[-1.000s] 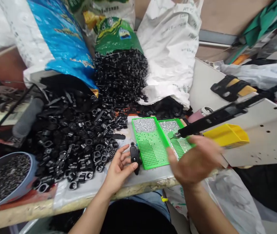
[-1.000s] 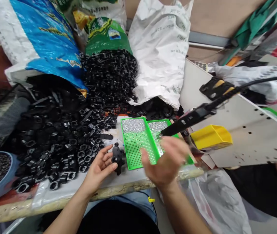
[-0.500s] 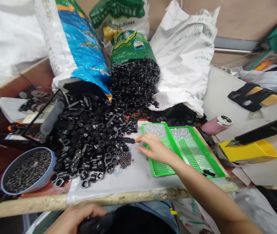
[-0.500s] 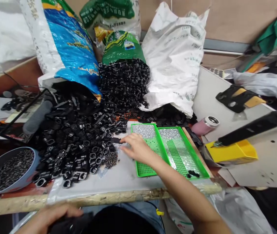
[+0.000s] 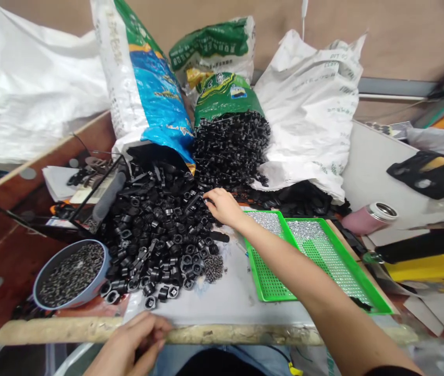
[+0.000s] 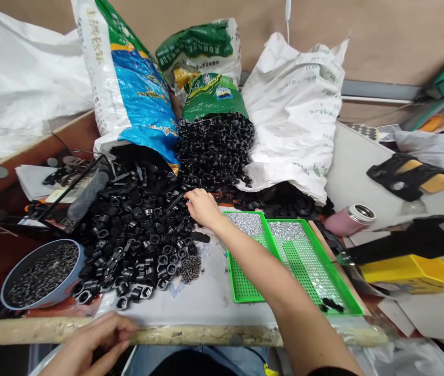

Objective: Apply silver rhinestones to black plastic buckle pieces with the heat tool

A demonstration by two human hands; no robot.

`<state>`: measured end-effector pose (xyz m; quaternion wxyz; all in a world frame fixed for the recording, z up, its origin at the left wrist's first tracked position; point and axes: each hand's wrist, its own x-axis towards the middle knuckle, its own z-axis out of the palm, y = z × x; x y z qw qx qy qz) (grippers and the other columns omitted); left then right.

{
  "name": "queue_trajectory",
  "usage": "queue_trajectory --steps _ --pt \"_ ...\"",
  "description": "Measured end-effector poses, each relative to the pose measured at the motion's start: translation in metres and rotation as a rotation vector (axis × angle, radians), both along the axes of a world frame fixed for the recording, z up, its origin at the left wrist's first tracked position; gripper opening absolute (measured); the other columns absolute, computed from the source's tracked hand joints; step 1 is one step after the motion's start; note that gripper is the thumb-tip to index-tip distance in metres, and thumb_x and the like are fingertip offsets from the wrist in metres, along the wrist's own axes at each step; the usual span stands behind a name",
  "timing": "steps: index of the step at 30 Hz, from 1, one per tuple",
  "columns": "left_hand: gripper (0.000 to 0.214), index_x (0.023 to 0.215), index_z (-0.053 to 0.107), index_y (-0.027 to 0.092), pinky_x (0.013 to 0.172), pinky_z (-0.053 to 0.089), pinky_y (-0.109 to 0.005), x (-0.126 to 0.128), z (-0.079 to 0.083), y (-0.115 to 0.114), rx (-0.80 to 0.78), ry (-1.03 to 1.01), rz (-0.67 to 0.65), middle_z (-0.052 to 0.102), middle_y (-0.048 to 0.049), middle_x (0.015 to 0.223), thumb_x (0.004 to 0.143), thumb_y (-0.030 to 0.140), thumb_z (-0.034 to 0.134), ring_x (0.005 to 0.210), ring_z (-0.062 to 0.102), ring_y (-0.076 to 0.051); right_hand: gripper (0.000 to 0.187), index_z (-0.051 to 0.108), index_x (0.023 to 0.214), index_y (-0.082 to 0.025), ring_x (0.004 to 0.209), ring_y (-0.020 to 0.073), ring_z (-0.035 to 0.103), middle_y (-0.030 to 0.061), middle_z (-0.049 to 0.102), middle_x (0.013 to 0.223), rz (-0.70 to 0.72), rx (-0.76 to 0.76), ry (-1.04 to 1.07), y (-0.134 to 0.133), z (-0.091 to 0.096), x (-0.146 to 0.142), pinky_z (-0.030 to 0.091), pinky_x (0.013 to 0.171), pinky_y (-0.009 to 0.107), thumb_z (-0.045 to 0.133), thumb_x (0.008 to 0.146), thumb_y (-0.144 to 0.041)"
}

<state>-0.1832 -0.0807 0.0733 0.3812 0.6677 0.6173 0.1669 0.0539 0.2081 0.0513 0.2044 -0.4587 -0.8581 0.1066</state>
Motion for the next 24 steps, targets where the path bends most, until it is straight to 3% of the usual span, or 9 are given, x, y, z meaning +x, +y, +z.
queue_trajectory --steps 2,5,10,14,20,24 --pt "0.024 0.093 0.076 0.026 0.072 0.055 -0.025 0.011 0.013 0.016 0.147 -0.036 0.003 0.074 -0.0044 0.087 0.096 0.037 0.055 0.08 0.071 -0.022 0.027 0.067 0.12 -0.017 0.115 0.031 0.059 0.0166 0.067 0.118 -0.072 0.007 -0.005 0.015 0.003 -0.008 0.048 0.097 0.044 0.05 0.1 -0.017" --pt "0.021 0.099 0.074 0.027 0.074 0.053 -0.024 0.017 0.014 0.033 0.306 -0.087 -0.001 0.073 -0.0042 0.092 0.1 0.033 0.054 0.084 0.07 -0.02 0.03 0.068 0.119 -0.014 0.107 0.0322 0.06 0.0183 0.066 0.11 -0.127 0.008 -0.018 0.031 0.004 -0.015 0.05 0.091 0.044 0.047 0.098 -0.012" --pt "0.015 0.107 0.073 0.026 0.065 0.05 -0.021 0.028 0.007 0.053 0.424 -0.163 0.041 0.068 0.001 0.076 0.097 0.033 0.065 0.069 0.066 -0.015 0.033 0.073 0.117 -0.025 0.122 0.0269 0.052 0.0102 0.063 0.126 0.066 0.04 -0.042 0.034 -0.001 -0.029 0.05 0.096 0.037 0.054 0.094 -0.01" --pt "0.015 0.101 0.075 0.024 0.063 0.05 -0.022 0.033 0.005 0.062 0.459 -0.206 0.087 0.068 0.0009 0.072 0.095 0.034 0.066 0.065 0.066 -0.015 0.027 0.076 0.104 -0.025 0.116 0.0245 0.055 0.0069 0.067 0.119 0.122 0.039 -0.023 0.034 -0.008 -0.032 0.049 0.099 0.036 0.059 0.091 -0.01" --pt "0.017 0.097 0.077 0.023 0.062 0.051 -0.023 0.035 0.004 0.07 0.415 -0.251 0.137 0.071 -0.0008 0.074 0.093 0.036 0.068 0.066 0.066 -0.016 0.029 0.065 0.12 -0.017 0.122 0.0321 0.049 0.0171 0.059 0.124 -0.163 0.059 0.162 0.059 -0.005 -0.015 0.046 0.103 0.047 0.054 0.094 -0.017" --pt "0.017 0.1 0.077 0.023 0.064 0.052 -0.023 0.043 0.004 0.074 0.389 -0.269 0.102 0.073 -0.0016 0.077 0.093 0.036 0.068 0.068 0.067 -0.017 0.021 0.065 0.106 -0.02 0.11 0.0286 0.054 0.0125 0.064 0.109 -0.168 0.015 0.274 0.074 -0.002 -0.013 0.045 0.1 0.043 0.058 0.087 -0.013"
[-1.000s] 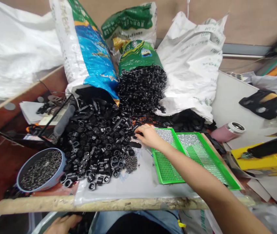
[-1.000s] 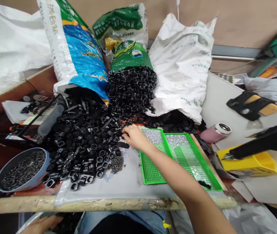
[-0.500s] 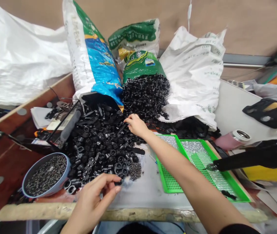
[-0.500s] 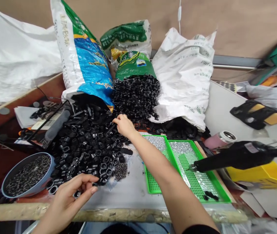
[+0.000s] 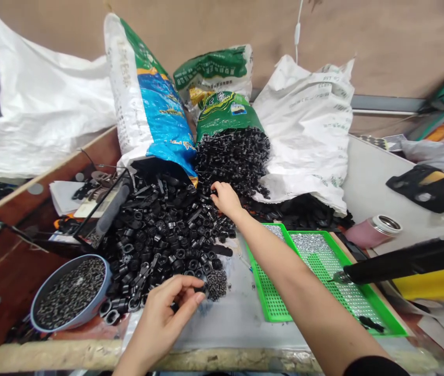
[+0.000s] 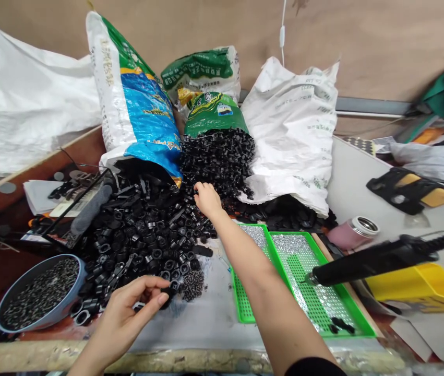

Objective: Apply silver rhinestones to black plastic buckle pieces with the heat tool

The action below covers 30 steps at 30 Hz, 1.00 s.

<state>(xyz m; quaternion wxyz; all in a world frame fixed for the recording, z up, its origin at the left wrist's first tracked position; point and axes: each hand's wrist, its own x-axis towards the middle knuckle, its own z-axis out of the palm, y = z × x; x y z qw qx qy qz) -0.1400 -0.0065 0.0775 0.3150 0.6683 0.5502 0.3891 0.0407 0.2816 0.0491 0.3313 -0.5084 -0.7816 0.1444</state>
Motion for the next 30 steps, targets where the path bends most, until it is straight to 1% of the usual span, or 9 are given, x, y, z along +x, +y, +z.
queue_trajectory --steps 3,6,8,12,15,18,21,27,30 --pt "0.017 0.1 0.078 0.023 0.065 0.052 -0.023 0.002 -0.001 0.001 -0.01 -0.008 -0.005 0.073 -0.0017 0.078 0.093 0.037 0.068 0.07 0.067 -0.017 0.019 0.063 0.094 -0.019 0.092 0.0228 0.058 0.0068 0.065 0.092 0.021 -0.018 0.132 0.002 -0.001 0.008 0.047 0.094 0.038 0.054 0.081 -0.009" --pt "0.018 0.099 0.078 0.023 0.065 0.053 -0.023 0.001 -0.003 0.003 -0.028 -0.024 0.004 0.074 -0.0017 0.078 0.093 0.038 0.068 0.07 0.067 -0.017 0.015 0.062 0.091 -0.02 0.073 0.0167 0.055 -0.0004 0.06 0.078 0.055 -0.044 0.303 -0.003 -0.003 0.027 0.049 0.079 0.032 0.058 0.077 -0.015" --pt "0.019 0.099 0.078 0.023 0.064 0.053 -0.023 0.001 -0.003 0.004 -0.038 -0.037 0.006 0.073 -0.0016 0.077 0.093 0.039 0.068 0.069 0.067 -0.016 0.02 0.062 0.097 -0.02 0.071 0.0144 0.055 -0.0024 0.059 0.078 0.082 -0.055 0.435 -0.008 -0.003 0.04 0.049 0.072 0.029 0.061 0.077 -0.022" --pt "0.02 0.098 0.078 0.023 0.062 0.053 -0.024 0.005 -0.004 0.01 -0.049 -0.067 -0.009 0.072 -0.0014 0.075 0.093 0.04 0.068 0.067 0.067 -0.016 0.042 0.061 0.118 -0.022 0.073 0.0128 0.055 -0.0027 0.056 0.085 0.114 -0.061 0.691 -0.013 0.004 0.06 0.052 0.067 0.027 0.064 0.079 -0.038" --pt "0.024 0.105 0.078 0.022 0.07 0.056 -0.026 0.009 -0.009 0.017 -0.043 -0.134 0.036 0.076 -0.0047 0.089 0.093 0.041 0.069 0.077 0.07 -0.018 0.044 0.063 0.116 -0.023 0.072 0.0122 0.055 -0.0046 0.053 0.081 0.126 -0.082 0.824 -0.017 0.011 0.066 0.057 0.066 0.027 0.069 0.077 -0.043" --pt "0.037 0.12 0.074 0.022 0.087 0.059 -0.032 0.013 -0.016 0.029 -0.052 -0.283 0.136 0.077 -0.0094 0.115 0.092 0.045 0.069 0.102 0.073 -0.024 0.045 0.062 0.114 -0.023 0.073 0.0121 0.06 -0.0054 0.055 0.079 0.107 -0.124 0.979 -0.023 0.012 0.068 0.06 0.068 0.028 0.074 0.074 -0.041" --pt "0.05 0.13 0.069 0.021 0.104 0.054 -0.04 0.021 -0.023 0.045 -0.064 -0.432 0.197 0.071 -0.0121 0.133 0.09 0.051 0.072 0.125 0.066 -0.029 0.047 0.059 0.109 -0.023 0.074 0.0125 0.063 -0.006 0.057 0.078 0.055 -0.182 1.144 -0.03 0.007 0.07 0.06 0.068 0.028 0.08 0.069 -0.036" --pt "0.067 0.141 0.062 0.02 0.117 0.044 -0.05 0.044 -0.023 0.068 -0.063 -0.493 0.149 0.059 -0.0154 0.151 0.086 0.056 0.074 0.141 0.053 -0.034 0.042 0.053 0.105 -0.025 0.071 0.0093 0.064 -0.0086 0.055 0.079 -0.086 -0.145 1.288 -0.031 0.002 0.074 0.061 0.075 0.027 0.077 0.071 -0.026" --pt "0.066 0.143 0.06 0.022 0.119 0.042 -0.051 0.052 -0.021 0.073 -0.037 -0.499 0.112 0.055 -0.0142 0.155 0.087 0.054 0.074 0.145 0.049 -0.033 0.041 0.053 0.105 -0.025 0.073 0.0084 0.066 -0.009 0.057 0.08 -0.079 -0.225 1.352 -0.028 0.005 0.073 0.062 0.08 0.026 0.077 0.073 -0.02"
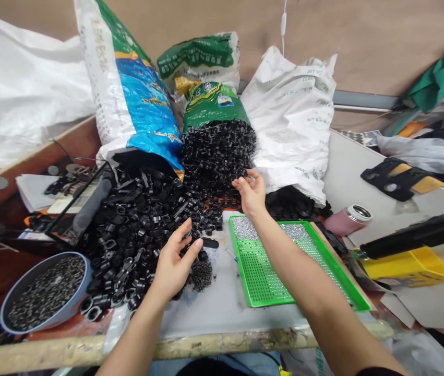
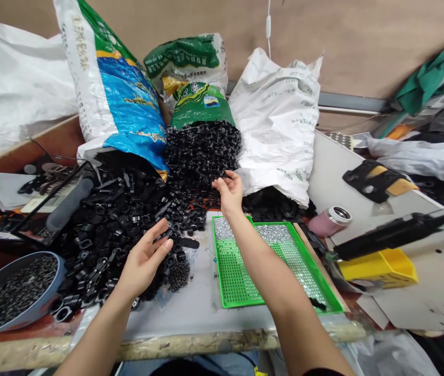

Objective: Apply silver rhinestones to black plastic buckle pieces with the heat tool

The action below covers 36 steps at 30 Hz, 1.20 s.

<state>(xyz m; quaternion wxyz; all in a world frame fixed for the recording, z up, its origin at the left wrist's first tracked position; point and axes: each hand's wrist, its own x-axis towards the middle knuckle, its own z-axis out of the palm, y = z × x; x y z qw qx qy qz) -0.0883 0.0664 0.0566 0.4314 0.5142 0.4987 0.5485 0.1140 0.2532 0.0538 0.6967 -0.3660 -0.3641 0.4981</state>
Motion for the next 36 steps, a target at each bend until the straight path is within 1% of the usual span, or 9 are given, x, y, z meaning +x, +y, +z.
queue_trajectory --steps 5,10,15,20,23,28,30,33,36 --pt "0.072 0.146 0.057 0.02 0.119 0.042 -0.05 0.003 -0.002 0.008 -0.016 -0.011 0.01 0.052 -0.0167 0.157 0.086 0.057 0.074 0.146 0.047 -0.035 0.032 0.054 0.092 -0.023 0.063 0.0104 0.067 -0.0072 0.061 0.069 0.194 -0.187 0.098 -0.006 0.005 -0.008 0.065 0.072 0.028 0.077 0.073 -0.011" --pt "0.062 0.144 0.06 0.021 0.121 0.039 -0.048 0.004 -0.006 0.013 0.049 0.129 0.104 0.051 -0.0129 0.159 0.094 0.058 0.063 0.147 0.047 -0.032 0.033 0.059 0.094 -0.021 0.065 0.0113 0.069 -0.0042 0.068 0.072 0.395 -0.261 0.136 -0.057 0.007 -0.024 0.066 0.071 0.026 0.084 0.073 -0.018" --pt "0.05 0.141 0.064 0.019 0.08 0.059 -0.033 0.0 0.008 0.003 0.092 0.261 -0.019 0.078 -0.0076 0.104 0.103 0.049 0.05 0.086 0.072 -0.021 0.046 0.057 0.105 -0.022 0.067 0.0143 0.07 -0.0012 0.072 0.078 0.873 -0.197 -0.222 -0.118 0.01 -0.012 0.062 0.067 0.029 0.086 0.077 -0.045" --pt "0.034 0.11 0.079 0.019 0.072 0.054 -0.028 -0.012 0.033 -0.008 0.022 0.334 -0.251 0.075 -0.0043 0.081 0.1 0.043 0.057 0.079 0.069 -0.021 0.068 0.06 0.129 -0.023 0.108 0.026 0.067 0.0102 0.069 0.119 0.498 0.25 -0.979 -0.145 0.029 0.023 0.059 0.087 0.041 0.09 0.072 -0.045" --pt "0.028 0.097 0.081 0.019 0.076 0.054 -0.028 -0.011 0.039 -0.011 0.046 0.276 -0.277 0.074 -0.005 0.082 0.096 0.042 0.064 0.082 0.068 -0.021 0.044 0.064 0.13 -0.027 0.121 0.0262 0.063 0.008 0.069 0.129 0.534 0.511 -1.12 -0.158 0.039 0.026 0.054 0.102 0.045 0.077 0.089 -0.037" --pt "0.057 0.121 0.074 0.026 0.077 0.057 -0.025 0.006 0.028 -0.018 0.055 -0.203 -0.229 0.074 -0.0084 0.121 0.069 0.039 0.094 0.096 0.069 -0.02 0.034 0.063 0.118 -0.024 0.093 0.0197 0.072 0.005 0.074 0.106 0.322 0.368 -0.872 -0.181 0.03 0.011 0.06 0.082 0.034 0.077 0.09 -0.038" --pt "0.044 0.109 0.077 0.024 0.085 0.059 -0.029 0.013 0.02 -0.022 0.055 -0.253 -0.214 0.074 -0.0092 0.123 0.07 0.036 0.093 0.108 0.069 -0.024 0.037 0.061 0.118 -0.024 0.089 0.0185 0.072 0.0041 0.074 0.103 0.362 0.367 -0.856 -0.187 0.026 0.009 0.059 0.078 0.032 0.079 0.088 -0.039" --pt "0.025 0.095 0.077 0.022 0.095 0.058 -0.034 0.016 0.009 -0.027 0.017 -0.3 -0.142 0.078 -0.0088 0.114 0.079 0.039 0.087 0.111 0.072 -0.025 0.036 0.062 0.122 -0.026 0.106 0.0215 0.07 0.0062 0.072 0.118 0.481 0.431 -0.994 -0.187 0.023 0.02 0.058 0.092 0.038 0.077 0.09 -0.037" --pt "0.034 0.099 0.076 0.021 0.09 0.06 -0.033 0.008 0.001 -0.031 -0.085 -0.341 -0.062 0.08 -0.008 0.11 0.076 0.043 0.089 0.098 0.077 -0.023 0.013 0.069 0.109 -0.022 0.119 0.0272 0.062 0.0091 0.07 0.122 0.405 0.383 -1.289 -0.179 0.016 0.041 0.049 0.104 0.049 0.066 0.096 -0.022"
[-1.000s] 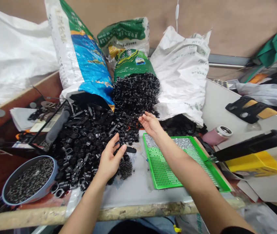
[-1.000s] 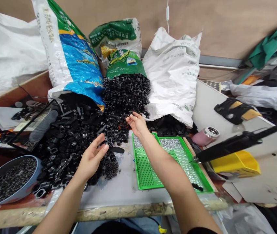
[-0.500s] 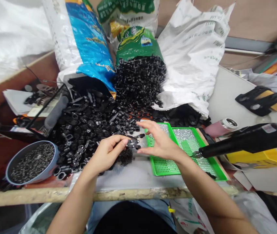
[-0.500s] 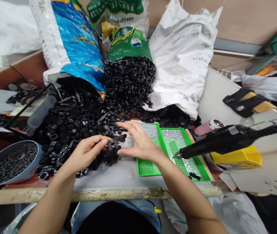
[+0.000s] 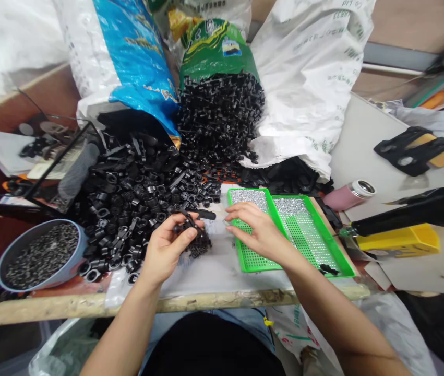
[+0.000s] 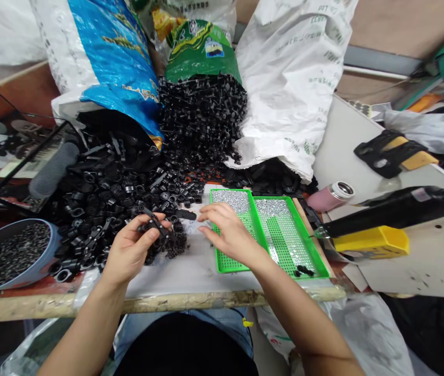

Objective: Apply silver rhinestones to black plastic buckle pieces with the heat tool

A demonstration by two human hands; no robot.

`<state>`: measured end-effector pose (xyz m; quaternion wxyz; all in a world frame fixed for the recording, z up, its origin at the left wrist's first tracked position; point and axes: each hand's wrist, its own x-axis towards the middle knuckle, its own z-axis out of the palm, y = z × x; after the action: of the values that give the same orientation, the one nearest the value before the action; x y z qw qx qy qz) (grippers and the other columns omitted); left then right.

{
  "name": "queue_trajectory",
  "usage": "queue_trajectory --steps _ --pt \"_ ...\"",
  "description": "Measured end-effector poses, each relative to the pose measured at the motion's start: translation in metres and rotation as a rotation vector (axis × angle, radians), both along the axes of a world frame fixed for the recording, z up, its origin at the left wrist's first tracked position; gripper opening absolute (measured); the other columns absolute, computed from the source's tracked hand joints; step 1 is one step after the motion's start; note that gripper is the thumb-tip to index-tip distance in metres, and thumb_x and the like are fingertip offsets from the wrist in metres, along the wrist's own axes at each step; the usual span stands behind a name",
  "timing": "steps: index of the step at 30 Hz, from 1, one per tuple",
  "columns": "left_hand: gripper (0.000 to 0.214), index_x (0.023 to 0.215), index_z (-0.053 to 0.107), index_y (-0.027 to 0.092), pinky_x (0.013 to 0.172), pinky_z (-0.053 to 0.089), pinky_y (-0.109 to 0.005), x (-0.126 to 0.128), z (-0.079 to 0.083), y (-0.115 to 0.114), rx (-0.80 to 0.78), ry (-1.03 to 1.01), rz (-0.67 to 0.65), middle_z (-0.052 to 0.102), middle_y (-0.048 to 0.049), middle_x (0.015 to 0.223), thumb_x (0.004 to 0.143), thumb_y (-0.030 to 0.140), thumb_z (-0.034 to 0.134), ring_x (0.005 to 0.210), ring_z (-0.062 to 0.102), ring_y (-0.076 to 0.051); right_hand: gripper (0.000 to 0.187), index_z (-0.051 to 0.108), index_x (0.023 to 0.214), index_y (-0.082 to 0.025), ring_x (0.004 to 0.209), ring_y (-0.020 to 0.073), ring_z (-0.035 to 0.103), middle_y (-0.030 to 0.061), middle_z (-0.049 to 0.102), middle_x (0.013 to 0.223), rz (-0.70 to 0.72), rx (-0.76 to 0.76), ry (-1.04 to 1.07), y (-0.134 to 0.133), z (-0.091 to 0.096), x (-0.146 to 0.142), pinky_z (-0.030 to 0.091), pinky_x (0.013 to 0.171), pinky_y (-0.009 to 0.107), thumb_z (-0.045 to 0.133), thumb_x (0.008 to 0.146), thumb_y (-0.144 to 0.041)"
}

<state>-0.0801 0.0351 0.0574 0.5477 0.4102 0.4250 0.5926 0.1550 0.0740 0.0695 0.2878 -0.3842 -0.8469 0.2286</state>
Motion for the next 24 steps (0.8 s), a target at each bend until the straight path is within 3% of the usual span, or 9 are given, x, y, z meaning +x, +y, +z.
queue_trajectory --steps 3,6,10,15,20,24 --pt "0.05 0.11 0.076 0.018 0.083 0.062 -0.032 -0.008 -0.003 -0.004 -0.1 0.065 0.027 0.082 -0.0108 0.103 0.073 0.049 0.09 0.092 0.078 -0.024 0.008 0.072 0.091 -0.018 0.119 0.0324 0.058 0.0123 0.069 0.12 -0.035 -0.024 -0.341 0.002 -0.012 0.014 0.047 0.102 0.051 0.065 0.092 -0.015" --pt "0.066 0.128 0.07 0.016 0.073 0.063 -0.029 -0.01 -0.003 -0.009 -0.15 0.129 0.007 0.082 -0.0118 0.097 0.077 0.056 0.084 0.09 0.077 -0.024 0.007 0.074 0.088 -0.017 0.121 0.0326 0.055 0.0127 0.067 0.127 -0.021 -0.071 -0.528 -0.003 -0.017 0.013 0.045 0.098 0.046 0.067 0.089 -0.016" --pt "0.074 0.139 0.062 0.016 0.069 0.064 -0.029 -0.009 0.0 -0.016 -0.181 0.148 -0.029 0.08 -0.0122 0.101 0.082 0.059 0.079 0.093 0.076 -0.025 0.013 0.076 0.088 -0.015 0.113 0.031 0.054 0.0134 0.069 0.119 -0.036 0.018 -0.717 -0.008 -0.011 -0.007 0.04 0.089 0.042 0.063 0.087 -0.012" --pt "0.075 0.144 0.056 0.016 0.076 0.064 -0.033 -0.007 0.002 -0.021 -0.178 0.147 -0.077 0.078 -0.0117 0.105 0.084 0.055 0.078 0.103 0.074 -0.028 0.025 0.079 0.093 -0.01 0.107 0.031 0.052 0.0186 0.07 0.104 0.084 0.086 -0.959 -0.005 -0.003 -0.037 0.035 0.084 0.043 0.054 0.092 -0.007" --pt "0.073 0.147 0.052 0.017 0.082 0.064 -0.034 -0.006 -0.001 -0.025 -0.152 0.14 -0.124 0.076 -0.012 0.113 0.086 0.048 0.078 0.101 0.071 -0.025 0.026 0.08 0.093 -0.01 0.11 0.032 0.053 0.0203 0.071 0.101 0.112 0.05 -1.045 0.0 -0.009 -0.042 0.034 0.086 0.044 0.054 0.091 -0.006" --pt "0.069 0.147 0.054 0.018 0.081 0.064 -0.035 -0.005 -0.004 -0.024 -0.142 0.107 -0.13 0.076 -0.0118 0.112 0.087 0.044 0.078 0.099 0.072 -0.025 0.017 0.075 0.081 -0.011 0.103 0.0308 0.056 0.0178 0.07 0.093 0.106 0.057 -0.887 0.002 -0.015 -0.027 0.036 0.082 0.042 0.06 0.085 -0.006"
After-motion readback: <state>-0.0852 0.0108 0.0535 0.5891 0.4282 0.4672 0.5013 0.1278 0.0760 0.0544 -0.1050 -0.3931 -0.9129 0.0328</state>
